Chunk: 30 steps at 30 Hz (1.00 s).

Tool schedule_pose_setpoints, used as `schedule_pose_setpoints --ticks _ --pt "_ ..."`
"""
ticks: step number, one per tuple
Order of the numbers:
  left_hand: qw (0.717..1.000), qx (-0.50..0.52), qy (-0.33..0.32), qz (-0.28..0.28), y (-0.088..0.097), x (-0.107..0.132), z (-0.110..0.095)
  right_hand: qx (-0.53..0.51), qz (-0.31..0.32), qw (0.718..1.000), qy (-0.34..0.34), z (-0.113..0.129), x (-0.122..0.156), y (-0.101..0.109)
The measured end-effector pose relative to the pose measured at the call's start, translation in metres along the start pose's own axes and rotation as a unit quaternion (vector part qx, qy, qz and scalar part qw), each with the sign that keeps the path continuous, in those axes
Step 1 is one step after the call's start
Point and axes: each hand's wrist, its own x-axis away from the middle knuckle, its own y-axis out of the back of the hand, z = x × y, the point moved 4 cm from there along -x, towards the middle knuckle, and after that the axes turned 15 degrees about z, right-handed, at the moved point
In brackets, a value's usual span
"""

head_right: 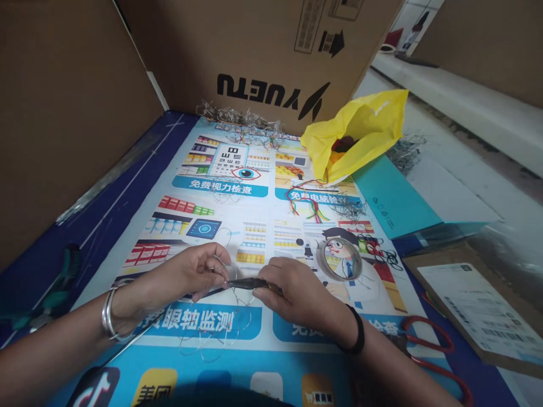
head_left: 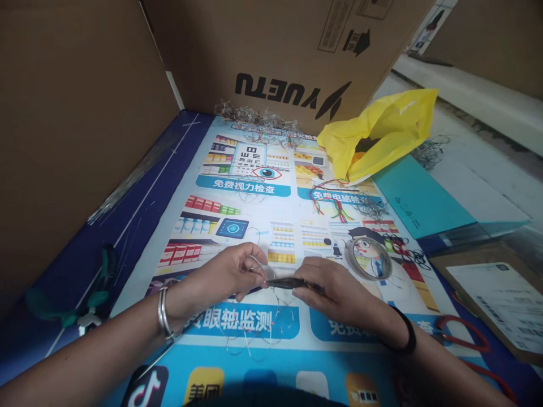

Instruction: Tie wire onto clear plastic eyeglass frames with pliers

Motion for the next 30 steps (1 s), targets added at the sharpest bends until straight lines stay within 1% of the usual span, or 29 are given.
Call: schedule_pose_setpoints --ticks 8,12,15,18,21,23,26,30 --pt "0.999 -0.021 0.025 -0.011 -0.0025 0.0026 -0.0055 0.006 0.007 1.000 0.001 0.0021 -0.0009 -0.0015" --pt "0.999 -0.028 0.020 -0.009 -0.0017 0.0018 -0.0041 0.005 0.012 1.000 -0.016 0.0003 -0.0006 -0.0027" --pt "0.999 -0.035 0.016 -0.004 -0.0008 0.0013 -0.0019 0.000 0.026 0.999 -0.025 -0.0013 -0.0009 -0.0029" --pt "0.999 -0.037 0.021 0.001 -0.0012 0.0010 -0.0010 -0.006 0.041 0.999 -0.024 -0.0020 -0.0014 -0.0031" --pt "0.999 -0.043 0.028 -0.001 -0.0018 0.0007 -0.0012 -0.009 0.040 0.999 -0.023 -0.0021 -0.0018 -0.0039" --pt "0.999 -0.041 0.025 -0.005 -0.0017 0.0003 -0.0010 -0.010 0.030 0.999 -0.028 -0.0020 -0.0020 -0.0050" --pt "1.000 -0.025 0.007 -0.014 -0.0003 -0.0004 0.0009 -0.005 -0.007 0.999 -0.049 -0.0011 -0.0023 -0.0056" --pt "0.999 -0.016 -0.004 -0.045 0.0029 -0.0005 0.0044 -0.019 -0.051 0.996 -0.066 0.0031 -0.0022 -0.0056"
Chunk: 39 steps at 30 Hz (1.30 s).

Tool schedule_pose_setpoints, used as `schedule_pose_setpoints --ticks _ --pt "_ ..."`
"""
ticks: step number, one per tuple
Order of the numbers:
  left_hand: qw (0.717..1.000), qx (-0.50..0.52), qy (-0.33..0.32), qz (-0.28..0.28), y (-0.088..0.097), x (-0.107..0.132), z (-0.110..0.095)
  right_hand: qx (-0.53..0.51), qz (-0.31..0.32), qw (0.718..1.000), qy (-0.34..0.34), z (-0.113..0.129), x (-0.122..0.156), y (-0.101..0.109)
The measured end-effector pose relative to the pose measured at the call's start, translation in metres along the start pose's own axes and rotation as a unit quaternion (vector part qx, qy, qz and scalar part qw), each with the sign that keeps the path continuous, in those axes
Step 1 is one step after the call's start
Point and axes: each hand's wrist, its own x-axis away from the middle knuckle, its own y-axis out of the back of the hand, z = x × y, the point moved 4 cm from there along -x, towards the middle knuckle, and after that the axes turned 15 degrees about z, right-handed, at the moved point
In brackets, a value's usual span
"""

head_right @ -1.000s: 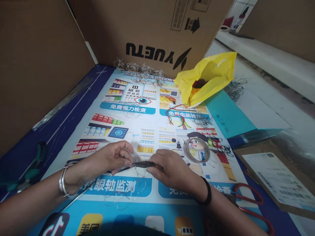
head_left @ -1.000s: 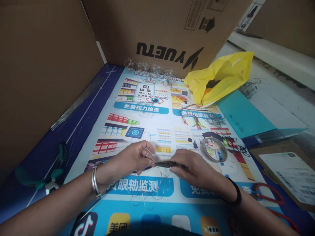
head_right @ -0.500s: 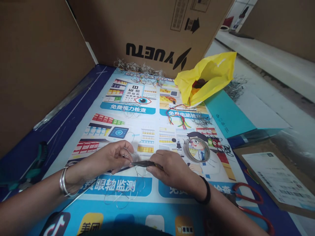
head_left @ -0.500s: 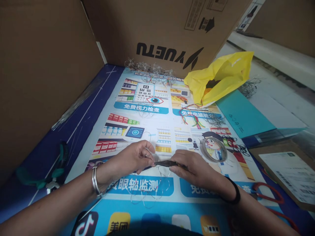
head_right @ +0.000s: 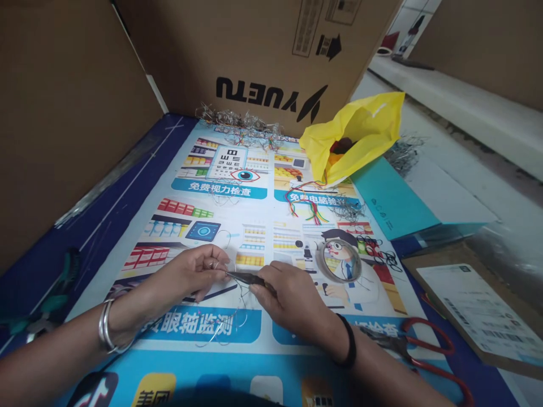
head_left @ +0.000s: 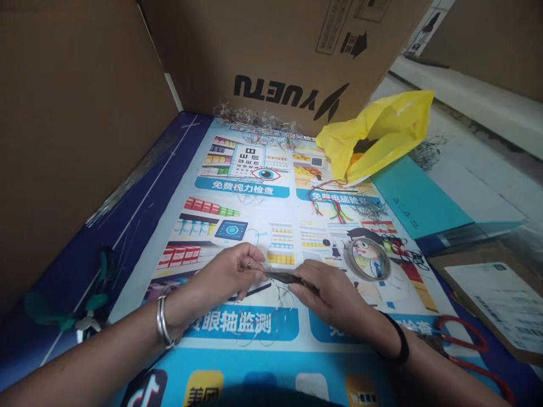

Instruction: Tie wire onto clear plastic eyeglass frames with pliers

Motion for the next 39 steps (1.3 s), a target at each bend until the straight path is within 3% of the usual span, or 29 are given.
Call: schedule_pose_setpoints --ticks 10,22,39 --pt "0.996 -0.072 0.045 -0.024 0.0019 0.0051 0.0019 -0.028 -0.015 0.999 -0.039 0.0003 0.0017 -0.0096" --pt "0.997 -0.056 0.055 0.009 0.0011 0.0050 -0.0021 -0.047 0.023 0.999 -0.014 0.0021 0.0003 -0.0013" --pt "0.999 -0.022 0.033 0.000 -0.0008 0.0052 -0.0047 -0.052 0.002 0.998 -0.019 0.0051 -0.0006 -0.0029"
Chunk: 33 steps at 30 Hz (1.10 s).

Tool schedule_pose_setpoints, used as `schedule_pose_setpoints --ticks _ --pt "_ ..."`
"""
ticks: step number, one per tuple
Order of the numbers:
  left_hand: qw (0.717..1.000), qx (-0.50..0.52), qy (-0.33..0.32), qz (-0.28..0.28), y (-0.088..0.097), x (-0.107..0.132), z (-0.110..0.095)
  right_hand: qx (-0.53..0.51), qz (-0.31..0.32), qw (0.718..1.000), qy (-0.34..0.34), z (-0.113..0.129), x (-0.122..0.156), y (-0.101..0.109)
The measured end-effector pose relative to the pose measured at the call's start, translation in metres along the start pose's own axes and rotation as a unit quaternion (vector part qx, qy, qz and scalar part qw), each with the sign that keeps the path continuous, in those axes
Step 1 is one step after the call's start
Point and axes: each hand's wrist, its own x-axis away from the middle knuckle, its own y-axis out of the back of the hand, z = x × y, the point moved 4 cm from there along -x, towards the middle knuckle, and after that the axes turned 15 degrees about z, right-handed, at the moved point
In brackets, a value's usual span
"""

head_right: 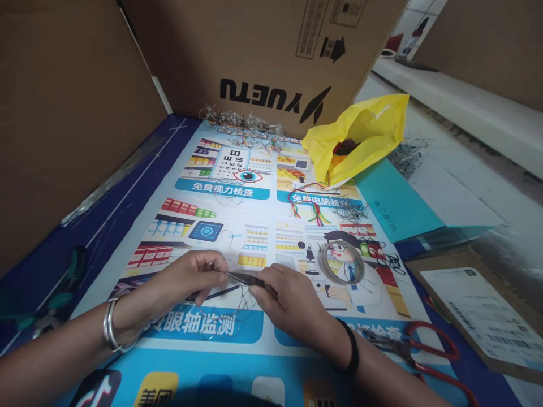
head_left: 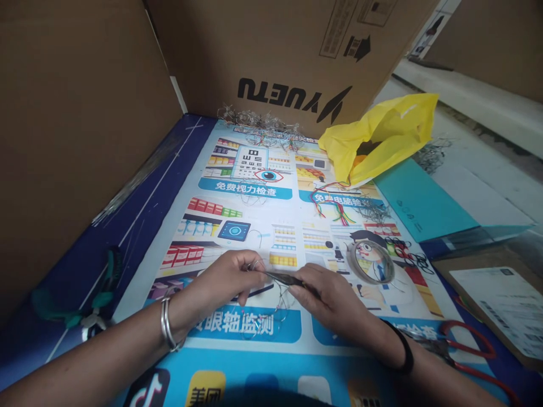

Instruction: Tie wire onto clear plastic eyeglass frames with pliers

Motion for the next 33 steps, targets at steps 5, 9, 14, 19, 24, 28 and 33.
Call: schedule_pose_setpoints --ticks 5,9,14,19,24,28,33 --pt "1.000 -0.008 0.022 0.002 0.000 0.001 -0.004 0.003 0.004 1.000 -0.006 -0.001 0.000 -0.003" --pt "0.999 -0.011 0.035 -0.001 0.000 0.001 -0.004 0.007 0.001 1.000 -0.006 0.000 0.000 -0.003" --pt "1.000 -0.020 0.016 0.009 0.002 -0.001 0.000 0.012 0.003 1.000 -0.002 0.001 0.000 -0.002" --pt "0.999 -0.013 0.028 0.021 0.003 -0.001 0.005 0.015 0.026 1.000 0.002 0.001 0.000 0.001" --pt "0.998 -0.015 0.040 0.041 0.000 0.000 -0.001 0.014 0.066 0.997 0.020 -0.002 0.000 0.008" --pt "0.997 -0.025 0.053 0.056 -0.001 0.001 -0.004 0.034 0.089 0.994 0.052 -0.004 -0.001 0.011" --pt "0.994 -0.030 0.044 0.091 0.001 0.001 -0.001 0.078 0.087 0.989 0.088 -0.001 -0.001 0.012"
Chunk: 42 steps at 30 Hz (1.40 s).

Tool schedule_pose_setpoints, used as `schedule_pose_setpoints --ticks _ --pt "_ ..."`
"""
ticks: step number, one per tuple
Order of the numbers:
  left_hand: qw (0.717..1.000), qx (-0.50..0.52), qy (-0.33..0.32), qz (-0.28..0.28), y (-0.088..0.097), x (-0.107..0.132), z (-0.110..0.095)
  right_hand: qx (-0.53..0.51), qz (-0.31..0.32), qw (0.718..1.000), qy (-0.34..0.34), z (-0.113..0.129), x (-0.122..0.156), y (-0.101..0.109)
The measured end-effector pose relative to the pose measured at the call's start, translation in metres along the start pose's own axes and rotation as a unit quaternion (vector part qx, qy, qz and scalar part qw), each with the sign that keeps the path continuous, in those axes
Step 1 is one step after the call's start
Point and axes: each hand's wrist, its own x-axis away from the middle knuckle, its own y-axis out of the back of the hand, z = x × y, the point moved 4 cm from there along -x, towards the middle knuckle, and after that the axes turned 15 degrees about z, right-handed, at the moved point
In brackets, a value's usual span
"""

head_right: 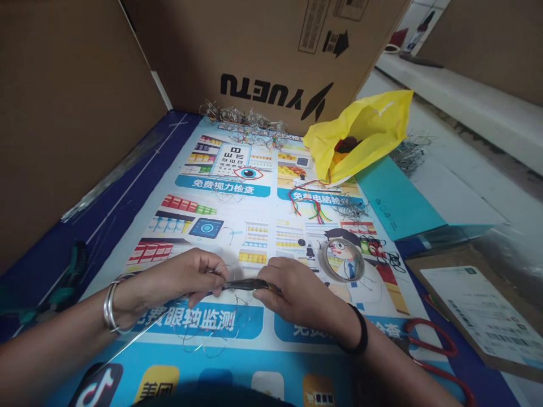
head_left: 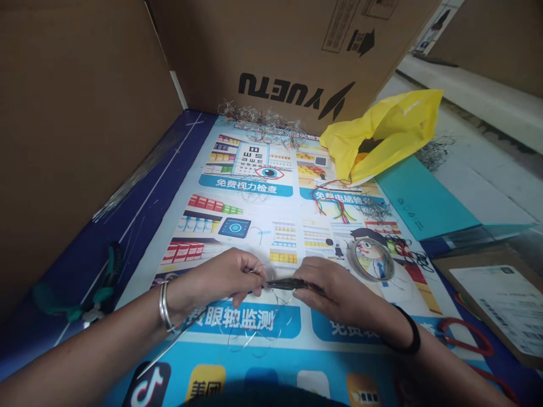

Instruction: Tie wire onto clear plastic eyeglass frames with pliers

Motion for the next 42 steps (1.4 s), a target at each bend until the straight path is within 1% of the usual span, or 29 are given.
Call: schedule_pose_setpoints --ticks 4,13,19,25,28,33,35,39,42 --pt "1.000 -0.018 0.002 0.007 0.001 0.000 0.001 0.016 -0.002 1.000 -0.001 0.001 -0.001 0.000" --pt "0.999 -0.044 0.019 -0.001 -0.001 0.001 -0.001 0.044 0.001 0.999 -0.002 0.001 -0.001 -0.002" --pt "0.999 -0.026 0.019 0.004 -0.002 0.003 -0.003 0.082 0.000 0.996 -0.014 0.001 -0.002 -0.006" --pt "1.000 -0.017 0.008 0.012 -0.001 0.001 -0.001 0.110 -0.016 0.994 -0.020 0.000 -0.002 -0.010" --pt "0.999 -0.031 0.003 0.011 0.000 0.001 -0.001 0.095 -0.009 0.995 -0.023 -0.001 -0.002 -0.011" --pt "0.999 -0.043 0.005 0.025 -0.002 0.002 -0.004 0.003 0.028 1.000 0.003 -0.002 0.000 -0.002" --pt "0.999 -0.038 0.004 0.036 -0.002 0.003 -0.005 -0.015 0.040 0.999 0.013 -0.001 0.001 0.001" --pt "0.999 -0.032 0.006 0.036 -0.001 0.002 -0.004 0.008 0.033 0.999 0.015 0.000 0.001 0.000" --pt "0.999 -0.021 0.007 0.026 0.000 0.001 -0.002 0.047 0.019 0.999 -0.001 -0.001 0.001 -0.005"
